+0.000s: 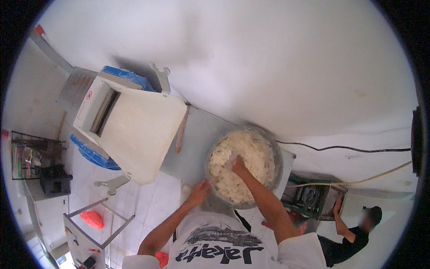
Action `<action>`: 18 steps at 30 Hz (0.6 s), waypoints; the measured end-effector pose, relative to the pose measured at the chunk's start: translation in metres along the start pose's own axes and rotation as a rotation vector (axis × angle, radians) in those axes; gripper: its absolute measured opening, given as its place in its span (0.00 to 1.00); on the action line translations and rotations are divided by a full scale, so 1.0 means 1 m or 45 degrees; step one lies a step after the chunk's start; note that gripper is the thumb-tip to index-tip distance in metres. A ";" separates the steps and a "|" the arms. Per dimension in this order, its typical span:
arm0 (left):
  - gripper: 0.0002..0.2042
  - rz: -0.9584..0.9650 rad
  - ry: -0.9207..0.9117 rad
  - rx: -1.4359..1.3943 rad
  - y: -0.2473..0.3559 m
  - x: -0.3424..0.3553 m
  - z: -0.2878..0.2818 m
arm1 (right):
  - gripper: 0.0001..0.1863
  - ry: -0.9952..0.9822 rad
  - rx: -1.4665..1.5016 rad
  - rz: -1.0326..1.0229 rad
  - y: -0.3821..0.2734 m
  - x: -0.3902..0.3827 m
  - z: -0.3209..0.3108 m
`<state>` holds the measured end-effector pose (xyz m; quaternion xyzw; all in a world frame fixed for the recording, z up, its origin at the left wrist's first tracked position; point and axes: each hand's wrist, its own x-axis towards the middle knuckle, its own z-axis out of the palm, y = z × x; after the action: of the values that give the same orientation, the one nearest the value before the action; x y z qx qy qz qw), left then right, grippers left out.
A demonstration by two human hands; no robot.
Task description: The person kneads a large mass of dough in a metal bowl using both hands, repeatedly folding and pressing the mixture. A coworker operates a meat grinder nearby, but the camera wearer focuses solely on the dough.
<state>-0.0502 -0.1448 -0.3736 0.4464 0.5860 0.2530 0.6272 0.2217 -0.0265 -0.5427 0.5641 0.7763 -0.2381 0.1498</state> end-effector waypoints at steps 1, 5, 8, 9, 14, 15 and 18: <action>0.20 0.001 0.014 0.175 0.000 0.006 -0.010 | 0.22 0.026 -0.001 -0.035 0.005 -0.008 0.000; 0.18 0.008 -0.105 0.264 0.030 0.062 -0.069 | 0.22 0.150 -0.055 -0.227 0.032 -0.049 0.005; 0.16 0.035 0.021 0.564 0.089 0.072 -0.062 | 0.22 0.377 -0.283 -0.391 0.086 -0.119 0.045; 0.16 0.110 0.119 0.554 0.091 0.073 -0.058 | 0.22 0.454 -0.353 -0.446 0.093 -0.139 0.057; 0.17 0.684 0.532 0.922 0.096 0.027 -0.039 | 0.21 0.109 0.571 -0.039 -0.004 -0.179 -0.016; 0.16 0.734 0.497 0.885 0.111 0.011 -0.037 | 0.22 0.076 0.630 -0.021 -0.024 -0.179 -0.060; 0.13 0.890 0.298 0.799 0.133 -0.011 -0.014 | 0.22 0.464 0.226 -0.247 -0.010 -0.197 -0.083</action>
<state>-0.0385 -0.0873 -0.2525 0.7528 0.5155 0.3081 0.2695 0.2782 -0.1430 -0.3723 0.5313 0.8173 -0.2129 -0.0668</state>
